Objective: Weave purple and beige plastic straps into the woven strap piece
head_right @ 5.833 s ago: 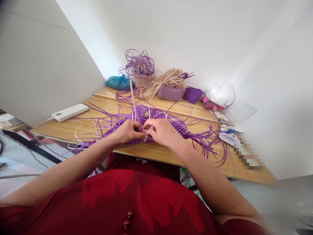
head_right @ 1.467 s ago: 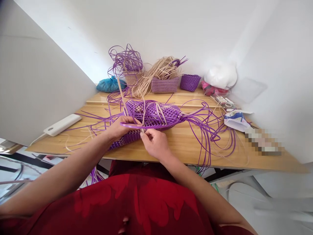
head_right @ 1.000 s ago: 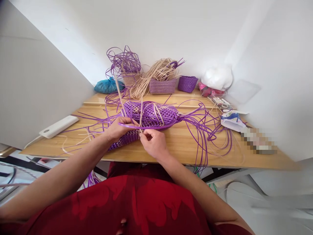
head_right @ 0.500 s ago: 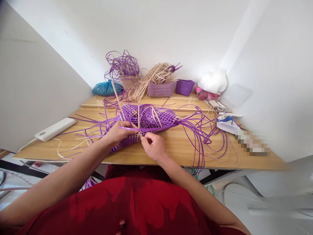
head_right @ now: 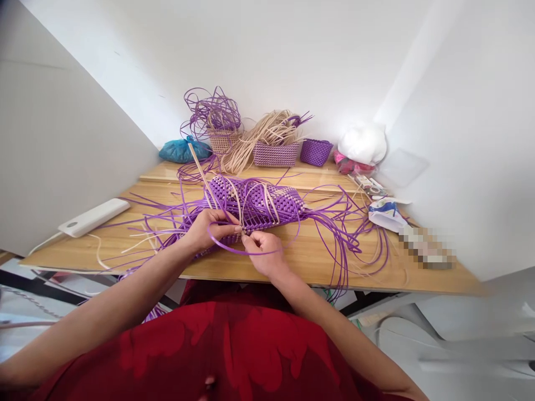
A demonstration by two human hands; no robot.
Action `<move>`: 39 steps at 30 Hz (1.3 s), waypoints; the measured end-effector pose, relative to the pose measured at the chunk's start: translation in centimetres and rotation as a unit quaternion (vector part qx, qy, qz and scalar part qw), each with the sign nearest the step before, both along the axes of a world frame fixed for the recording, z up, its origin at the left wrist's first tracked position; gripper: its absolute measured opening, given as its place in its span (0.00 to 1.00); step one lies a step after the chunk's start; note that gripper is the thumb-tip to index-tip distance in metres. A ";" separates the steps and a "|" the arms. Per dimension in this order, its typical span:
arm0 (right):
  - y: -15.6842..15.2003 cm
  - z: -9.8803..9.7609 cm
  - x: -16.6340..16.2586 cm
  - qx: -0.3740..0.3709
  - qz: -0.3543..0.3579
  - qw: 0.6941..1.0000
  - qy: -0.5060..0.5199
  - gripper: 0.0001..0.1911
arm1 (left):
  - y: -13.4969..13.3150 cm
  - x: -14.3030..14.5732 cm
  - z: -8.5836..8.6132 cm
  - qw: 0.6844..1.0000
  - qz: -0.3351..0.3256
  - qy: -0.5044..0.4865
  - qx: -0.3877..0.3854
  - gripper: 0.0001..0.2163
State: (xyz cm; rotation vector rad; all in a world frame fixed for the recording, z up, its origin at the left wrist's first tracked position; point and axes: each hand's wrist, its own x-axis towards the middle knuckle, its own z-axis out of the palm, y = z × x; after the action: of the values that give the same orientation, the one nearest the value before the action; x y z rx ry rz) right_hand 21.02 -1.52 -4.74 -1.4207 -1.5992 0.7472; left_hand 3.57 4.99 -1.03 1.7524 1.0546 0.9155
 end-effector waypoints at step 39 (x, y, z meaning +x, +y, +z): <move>2.9 10.4 -0.5 0.246 -0.017 0.946 -0.209 0.18 | -2.3 -1.0 -0.1 0.998 -0.063 0.003 0.016 0.08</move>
State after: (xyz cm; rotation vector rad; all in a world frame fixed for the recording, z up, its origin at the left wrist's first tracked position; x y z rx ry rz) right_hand 20.49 1.38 5.71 -1.2724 -1.9044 -0.0011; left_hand 2.53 2.70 -1.11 1.8277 0.9260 0.8531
